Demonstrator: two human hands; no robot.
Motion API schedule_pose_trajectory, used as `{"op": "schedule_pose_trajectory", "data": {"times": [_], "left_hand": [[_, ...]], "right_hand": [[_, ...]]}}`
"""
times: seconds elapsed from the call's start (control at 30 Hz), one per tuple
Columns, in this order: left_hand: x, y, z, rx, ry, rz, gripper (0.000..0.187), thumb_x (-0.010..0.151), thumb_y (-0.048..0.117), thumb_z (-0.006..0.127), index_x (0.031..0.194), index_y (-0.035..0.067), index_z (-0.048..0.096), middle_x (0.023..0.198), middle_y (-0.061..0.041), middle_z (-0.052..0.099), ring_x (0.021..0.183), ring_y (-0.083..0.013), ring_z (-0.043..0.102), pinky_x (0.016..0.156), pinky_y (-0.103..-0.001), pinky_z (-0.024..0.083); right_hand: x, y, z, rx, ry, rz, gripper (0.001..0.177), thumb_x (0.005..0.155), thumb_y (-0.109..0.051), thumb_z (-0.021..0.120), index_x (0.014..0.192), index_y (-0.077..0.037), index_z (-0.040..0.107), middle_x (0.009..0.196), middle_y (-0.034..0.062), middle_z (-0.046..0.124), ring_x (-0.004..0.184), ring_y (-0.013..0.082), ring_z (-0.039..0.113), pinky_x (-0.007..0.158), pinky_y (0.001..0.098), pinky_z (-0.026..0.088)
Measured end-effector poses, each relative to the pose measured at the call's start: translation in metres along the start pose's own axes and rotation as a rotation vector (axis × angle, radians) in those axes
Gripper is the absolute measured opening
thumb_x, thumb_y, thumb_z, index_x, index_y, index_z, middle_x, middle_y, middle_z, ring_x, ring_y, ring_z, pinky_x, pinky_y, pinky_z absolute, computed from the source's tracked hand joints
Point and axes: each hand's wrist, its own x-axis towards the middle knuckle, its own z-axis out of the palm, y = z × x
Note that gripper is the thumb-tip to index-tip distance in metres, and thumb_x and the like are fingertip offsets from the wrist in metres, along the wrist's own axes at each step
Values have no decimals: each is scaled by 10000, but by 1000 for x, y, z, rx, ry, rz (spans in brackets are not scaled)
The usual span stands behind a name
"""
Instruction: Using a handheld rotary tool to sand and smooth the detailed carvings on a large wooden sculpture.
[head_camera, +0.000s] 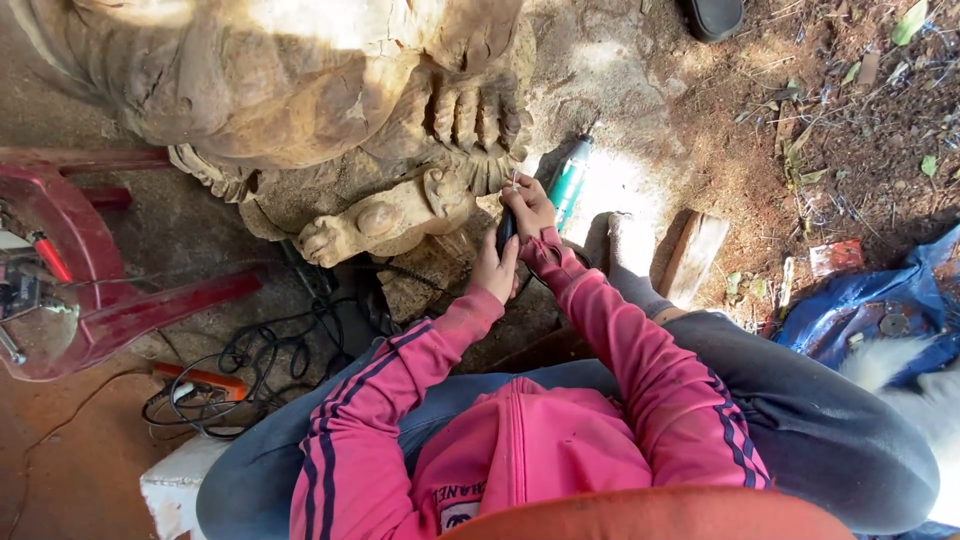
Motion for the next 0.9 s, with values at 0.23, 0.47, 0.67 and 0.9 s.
{"op": "schedule_pose_trajectory", "data": {"times": [0.23, 0.47, 0.67, 0.9], "left_hand": [[5, 7, -7, -96, 5, 7, 387, 1082, 383, 408, 1260, 40, 436, 763, -111, 586, 477, -189, 623, 344, -265, 525], [3, 9, -7, -101, 6, 10, 376, 1076, 388, 420, 1215, 40, 440, 754, -120, 582, 456, -194, 617, 322, -273, 529], [15, 5, -6, -191, 16, -25, 395, 1074, 385, 449, 1250, 31, 443, 754, -124, 563, 463, -199, 615, 295, -278, 519], [11, 17, 1, -309, 58, -48, 432, 1070, 378, 461, 1293, 12, 408, 749, -144, 527, 459, -211, 588, 277, -286, 493]], "right_hand": [[3, -5, 7, -33, 15, -1, 331, 959, -311, 711, 729, -73, 721, 1177, 161, 607, 1142, 323, 612, 1025, 442, 450], [0, -10, 6, -50, 13, 22, 350, 964, -325, 705, 724, -71, 704, 1162, 174, 579, 1143, 341, 594, 1020, 449, 443], [7, -15, 8, -77, 29, 68, 357, 966, -351, 693, 730, -84, 715, 1131, 174, 587, 1154, 347, 598, 1015, 439, 448], [11, -14, 7, -93, 28, 132, 337, 946, -414, 721, 756, -138, 755, 1135, 126, 599, 1175, 310, 599, 1040, 415, 451]]}}
